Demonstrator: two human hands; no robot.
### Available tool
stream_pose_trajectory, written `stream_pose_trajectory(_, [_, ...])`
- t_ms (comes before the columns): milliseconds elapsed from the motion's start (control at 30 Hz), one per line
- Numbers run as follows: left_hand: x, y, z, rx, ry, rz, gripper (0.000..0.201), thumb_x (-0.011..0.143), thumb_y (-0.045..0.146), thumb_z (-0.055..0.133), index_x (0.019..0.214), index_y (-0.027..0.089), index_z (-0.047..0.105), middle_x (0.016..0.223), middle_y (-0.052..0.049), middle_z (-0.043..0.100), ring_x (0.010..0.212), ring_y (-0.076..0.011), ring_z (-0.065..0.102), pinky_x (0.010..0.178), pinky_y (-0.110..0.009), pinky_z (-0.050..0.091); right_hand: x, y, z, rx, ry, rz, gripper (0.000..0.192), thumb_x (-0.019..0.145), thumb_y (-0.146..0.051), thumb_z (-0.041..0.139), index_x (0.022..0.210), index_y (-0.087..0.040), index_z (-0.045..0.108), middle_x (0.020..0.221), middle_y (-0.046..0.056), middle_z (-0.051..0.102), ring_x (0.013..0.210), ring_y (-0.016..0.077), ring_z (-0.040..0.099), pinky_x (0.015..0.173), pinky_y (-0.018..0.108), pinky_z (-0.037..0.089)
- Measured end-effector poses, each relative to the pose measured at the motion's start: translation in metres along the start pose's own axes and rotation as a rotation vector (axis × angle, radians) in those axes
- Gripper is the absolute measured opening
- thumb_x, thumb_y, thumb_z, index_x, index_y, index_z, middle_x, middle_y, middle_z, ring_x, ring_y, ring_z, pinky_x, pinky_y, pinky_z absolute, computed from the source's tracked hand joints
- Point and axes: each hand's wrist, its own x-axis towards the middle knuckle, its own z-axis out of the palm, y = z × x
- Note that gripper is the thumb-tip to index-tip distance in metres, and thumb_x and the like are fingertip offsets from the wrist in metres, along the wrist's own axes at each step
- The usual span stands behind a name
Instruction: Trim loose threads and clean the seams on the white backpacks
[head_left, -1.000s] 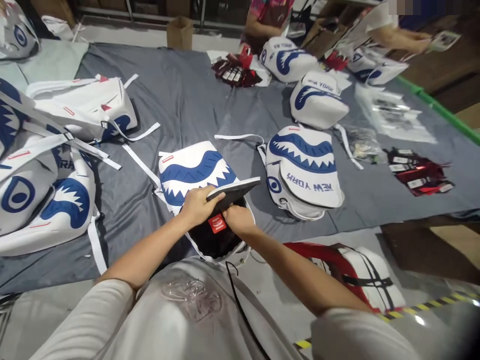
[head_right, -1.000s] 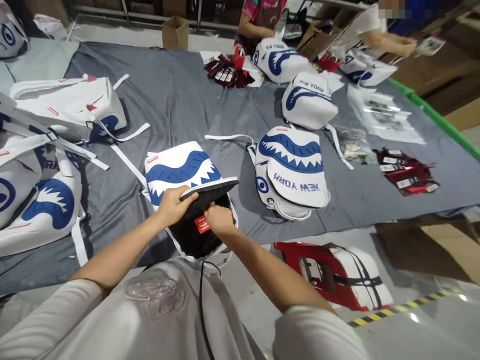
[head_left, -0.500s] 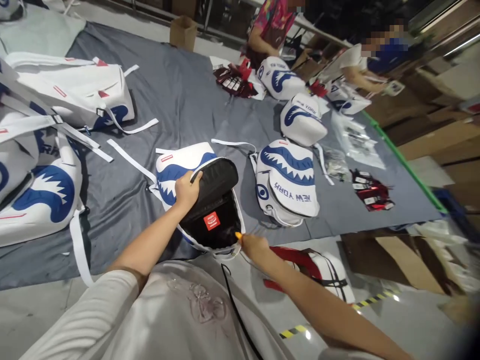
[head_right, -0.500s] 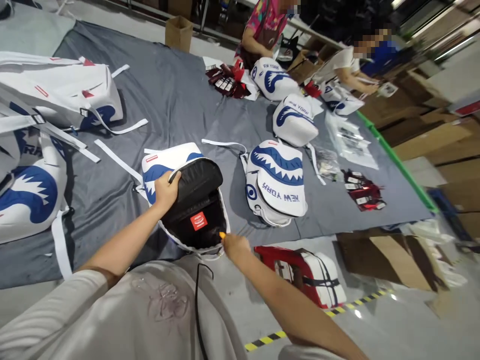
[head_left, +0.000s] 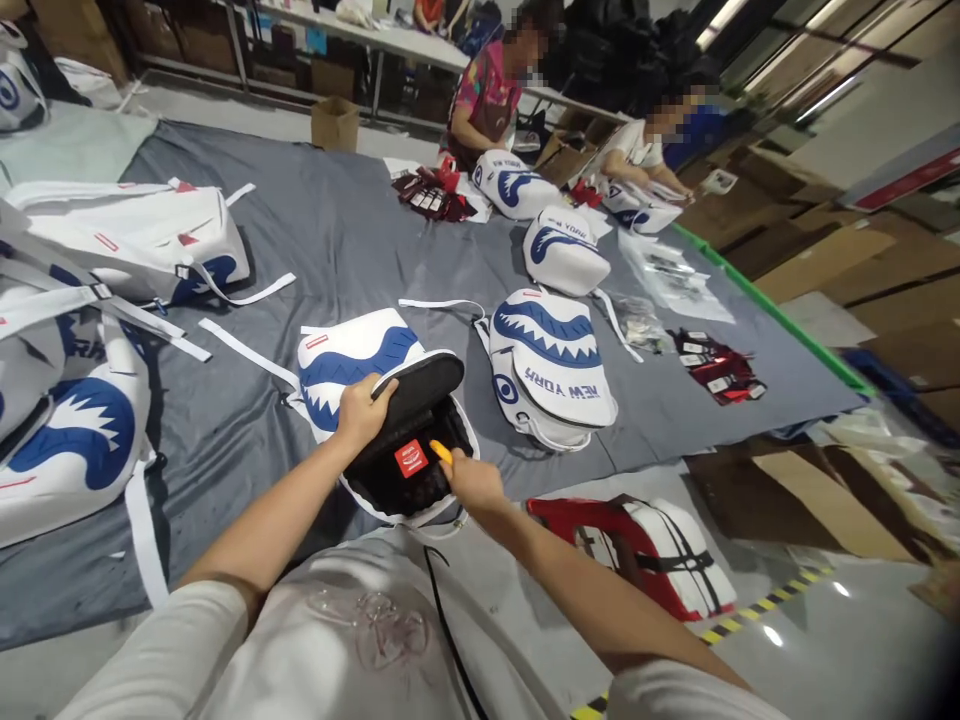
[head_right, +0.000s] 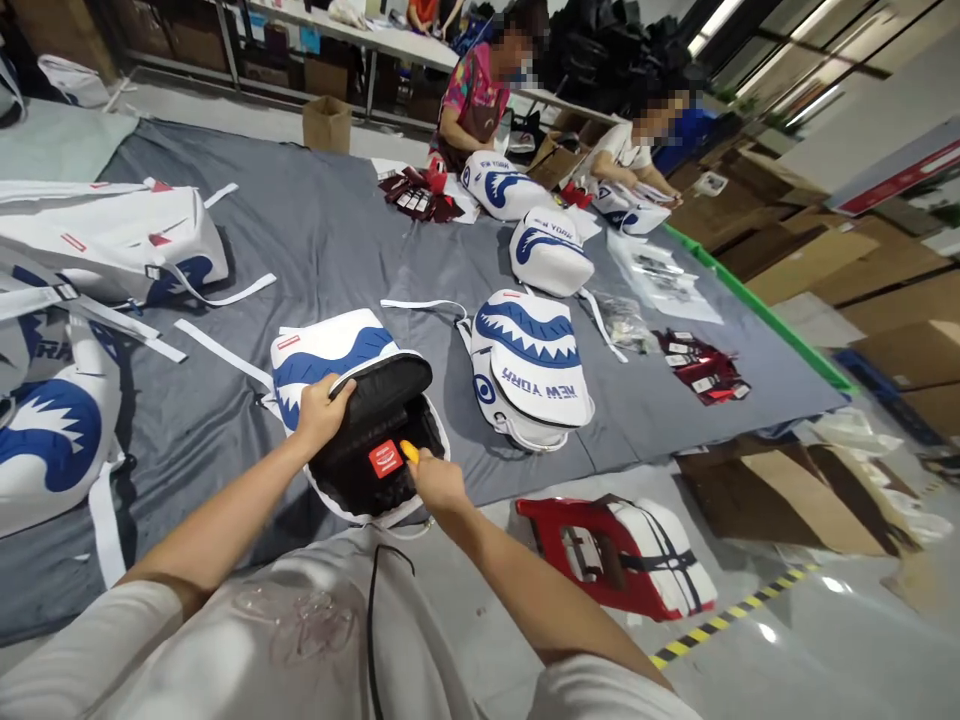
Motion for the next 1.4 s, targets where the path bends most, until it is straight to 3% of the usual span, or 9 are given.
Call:
stream_pose_trajectory(167, [-0.005,0.006,0.002,0.041,-0.018,0.025,0.043,0.089,0.053,0.053,0.06,0.021,0.047,0.053,0.005,0.042,0.052,-0.011,0.039,0.055,-0.025,0.029,0.018,-0.044,0.044,0.054,-0.001,-0.137,0.037,0.092,-0.037,0.066,0.119,-0.012,0.062,0.111,0.022,0.07,0.106,0.0315,0.066,0.097,0.044,0.043])
stream_pose_trajectory(267, [-0.006,0.006,0.0,0.066,-0.016,0.036,0.044,0.089,0.054,0.052,0.06,0.021,0.046,0.053,0.005,0.042,0.052,-0.0105,0.039,0.055,-0.024,0.03,0.028,-0.044,0.058,0.157,0.033,-0.137,0.04,0.091,-0.044,0.066,0.118,-0.014,0.062,0.109,0.017,0.071,0.108,0.0281,0.065,0.103,0.041,0.038])
stream_pose_trajectory(467, [-0.002,0.002,-0.005,0.116,0.048,0.04,0.045,0.091,0.053,0.051,0.06,0.022,0.041,0.055,0.005,0.041,0.055,-0.0111,0.04,0.056,-0.025,0.033,0.056,-0.023,0.075,0.426,0.174,0.236,0.047,0.107,-0.046,0.029,0.122,-0.01,0.055,0.1,0.016,0.072,0.091,0.0236,0.069,0.081,0.033,0.046])
stream_pose_trajectory(867, [0.001,0.0,-0.003,0.197,0.119,0.048,0.05,0.09,0.06,0.048,0.059,0.023,0.032,0.055,0.005,0.032,0.056,-0.0112,0.032,0.057,-0.026,0.029,0.05,-0.023,0.091,0.937,0.239,0.243,0.034,0.098,-0.049,0.05,0.11,-0.018,0.058,0.095,0.011,0.069,0.097,0.0251,0.066,0.08,0.03,0.049])
stream_pose_trajectory(967, [0.004,0.0,-0.001,0.2,0.1,0.045,0.051,0.09,0.063,0.046,0.06,0.023,0.034,0.056,0.005,0.032,0.056,-0.0115,0.032,0.057,-0.026,0.029,0.054,-0.019,0.086,1.081,0.146,0.21,0.032,0.091,-0.05,0.061,0.105,-0.021,0.06,0.092,0.007,0.067,0.097,0.0227,0.066,0.077,0.027,0.049])
stream_pose_trajectory(1033, [0.006,0.001,0.0,0.195,0.078,0.048,0.051,0.089,0.064,0.047,0.06,0.023,0.037,0.057,0.005,0.033,0.057,-0.0118,0.033,0.057,-0.026,0.03,0.06,-0.013,0.08,1.196,0.026,0.184,0.034,0.088,-0.054,0.064,0.095,-0.021,0.06,0.077,0.003,0.063,0.081,0.0195,0.065,0.068,0.025,0.049])
stream_pose_trajectory(1167, [0.008,0.005,0.001,0.187,0.042,0.056,0.051,0.088,0.065,0.049,0.06,0.023,0.04,0.056,0.004,0.036,0.057,-0.0121,0.034,0.057,-0.026,0.03,0.069,-0.001,0.066,1.426,-0.264,0.169,0.054,0.096,-0.072,0.038,0.078,-0.022,0.05,0.049,-0.007,0.039,0.044,0.0115,0.043,0.048,0.023,0.043])
stream_pose_trajectory(1300, [0.007,0.007,-0.001,0.189,0.032,0.06,0.052,0.088,0.067,0.048,0.061,0.022,0.043,0.057,0.004,0.038,0.057,-0.0123,0.036,0.057,-0.026,0.03,0.064,0.002,0.062,1.56,-0.578,0.139,0.056,0.096,-0.073,0.035,0.073,-0.022,0.044,0.044,-0.011,0.03,0.036,0.0078,0.028,0.041,0.02,0.037])
stream_pose_trajectory(1400, [0.008,0.006,-0.003,0.2,0.029,0.064,0.054,0.088,0.068,0.047,0.06,0.022,0.041,0.056,0.004,0.037,0.057,-0.0123,0.036,0.057,-0.027,0.03,0.06,0.001,0.066,1.636,-0.699,0.136,0.059,0.099,-0.071,0.023,0.072,-0.023,0.041,0.044,-0.012,0.025,0.036,0.0063,0.022,0.04,0.017,0.034])
